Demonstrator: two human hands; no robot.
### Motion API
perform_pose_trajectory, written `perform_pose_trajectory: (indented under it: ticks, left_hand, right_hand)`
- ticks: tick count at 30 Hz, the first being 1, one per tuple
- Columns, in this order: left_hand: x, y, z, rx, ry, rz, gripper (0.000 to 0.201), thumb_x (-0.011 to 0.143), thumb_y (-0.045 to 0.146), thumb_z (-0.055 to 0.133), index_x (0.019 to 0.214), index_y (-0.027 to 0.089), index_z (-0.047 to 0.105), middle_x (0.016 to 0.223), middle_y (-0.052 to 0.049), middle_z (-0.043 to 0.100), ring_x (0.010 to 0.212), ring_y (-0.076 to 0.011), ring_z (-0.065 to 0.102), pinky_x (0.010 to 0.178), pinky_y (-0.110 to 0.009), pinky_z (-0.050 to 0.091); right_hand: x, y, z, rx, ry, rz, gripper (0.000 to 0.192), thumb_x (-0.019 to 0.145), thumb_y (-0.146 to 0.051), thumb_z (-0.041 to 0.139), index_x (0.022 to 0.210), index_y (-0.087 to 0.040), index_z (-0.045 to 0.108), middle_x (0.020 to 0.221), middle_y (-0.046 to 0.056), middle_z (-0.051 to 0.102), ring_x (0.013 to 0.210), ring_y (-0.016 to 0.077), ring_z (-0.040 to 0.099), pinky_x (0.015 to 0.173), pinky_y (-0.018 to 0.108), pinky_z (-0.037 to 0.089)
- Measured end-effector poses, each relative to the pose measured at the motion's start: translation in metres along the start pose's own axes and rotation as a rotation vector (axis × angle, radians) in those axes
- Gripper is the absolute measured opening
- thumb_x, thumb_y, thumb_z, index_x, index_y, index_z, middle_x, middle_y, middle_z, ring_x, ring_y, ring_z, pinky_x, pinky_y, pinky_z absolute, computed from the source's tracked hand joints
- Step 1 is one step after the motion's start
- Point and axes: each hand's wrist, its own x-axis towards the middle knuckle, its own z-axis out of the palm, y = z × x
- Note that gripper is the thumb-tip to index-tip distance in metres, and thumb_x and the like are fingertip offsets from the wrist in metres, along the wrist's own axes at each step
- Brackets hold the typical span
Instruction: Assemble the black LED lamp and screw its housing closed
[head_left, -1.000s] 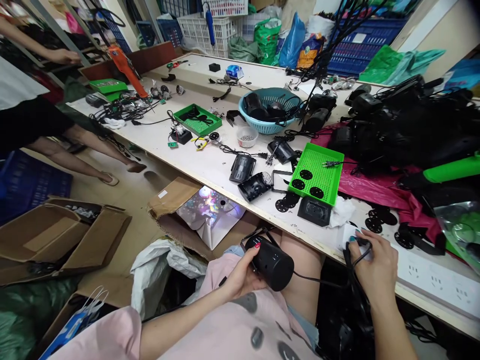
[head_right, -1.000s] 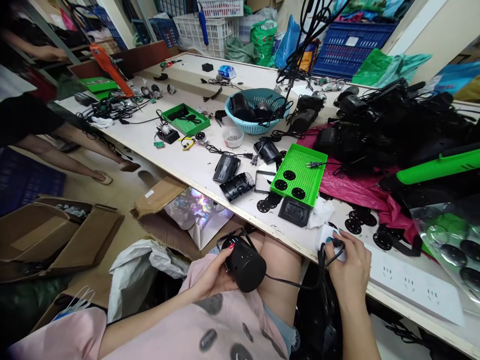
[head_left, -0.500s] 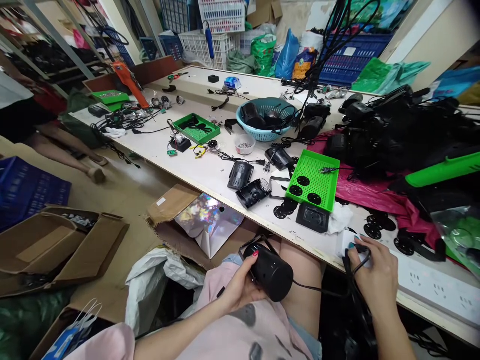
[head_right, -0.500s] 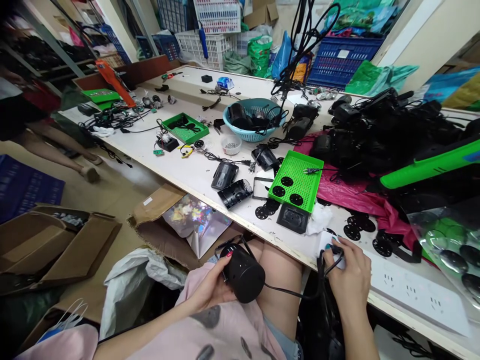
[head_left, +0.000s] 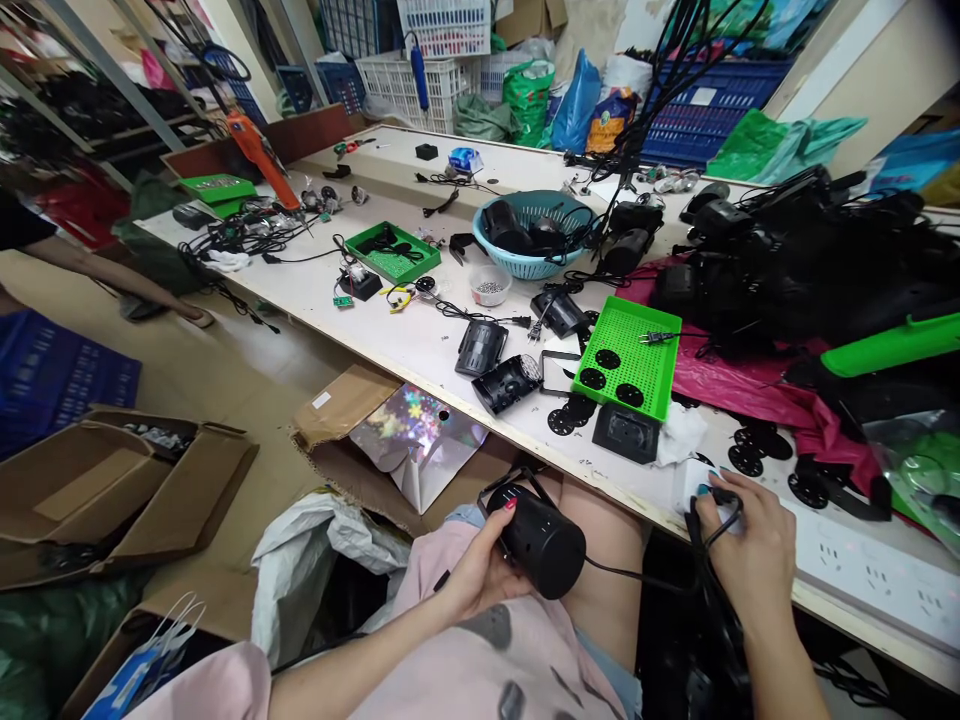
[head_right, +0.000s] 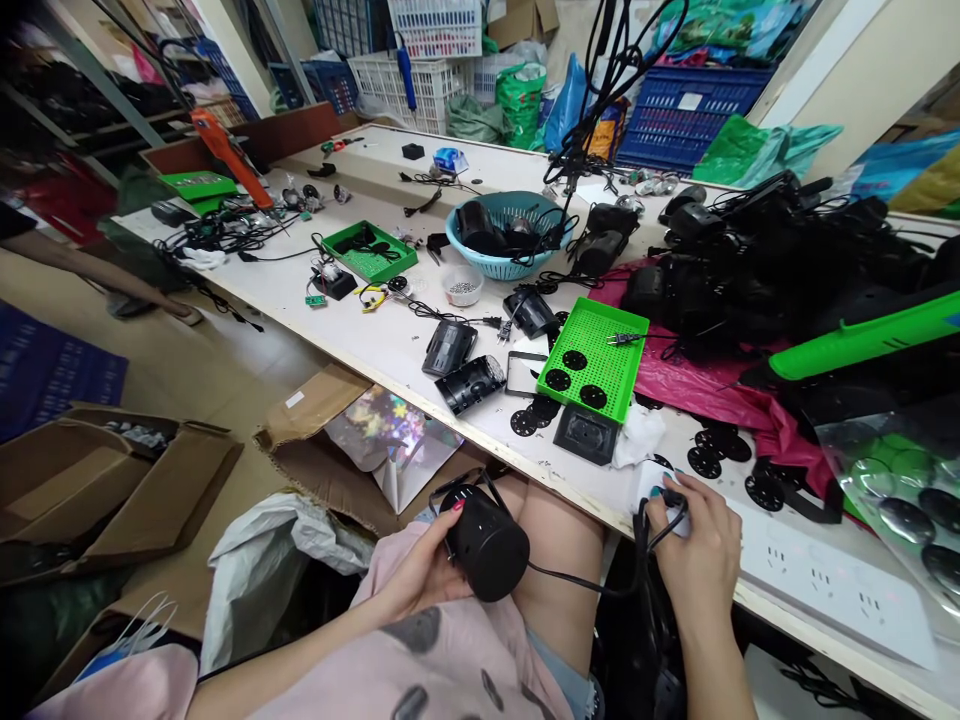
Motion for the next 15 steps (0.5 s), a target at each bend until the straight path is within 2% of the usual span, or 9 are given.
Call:
perform_pose_trajectory:
  ticks: [7,13,15]
  left_hand:
    - [-0.007,0.004,0.007,-0.013,0.000,-0.014,0.034,0.101,0.042,0.045,0.103,0.016,0.068,0.086,-0.006,0.077,0.106,-0.0270,0.071,0.094,-0.038,0.054]
    - [-0.003,0.005,0.005,-0.045,0.034,-0.020,0.037,0.100,0.039,0.047,0.113,0.010,0.066,0.090,-0.011,0.077,0.105,-0.0286,0.071,0.095,-0.040,0.055]
    - [-0.002,0.005,0.005,-0.066,0.033,-0.011,0.034,0.098,0.037,0.052,0.116,0.010,0.064,0.097,-0.013,0.077,0.108,-0.0283,0.070,0.096,-0.039,0.055]
  right_hand:
    - [0.001,0.003,0.001,0.001,0.024,-0.047,0.042,0.090,-0.046,0.051,0.100,-0.011,0.071,0.111,0.018,0.068,0.106,0.0349,0.063,0.100,0.052,0.044]
    - [-0.002,0.003,0.001,0.030,0.013,-0.027,0.038,0.088,-0.045,0.053,0.100,-0.013,0.070,0.111,0.017,0.068,0.107,0.0351,0.062,0.099,0.054,0.044]
    - [-0.002,0.004,-0.007,0.100,-0.087,0.008,0.037,0.085,-0.045,0.055,0.103,-0.016,0.070,0.116,0.015,0.067,0.112,0.0361,0.060,0.102,0.057,0.042]
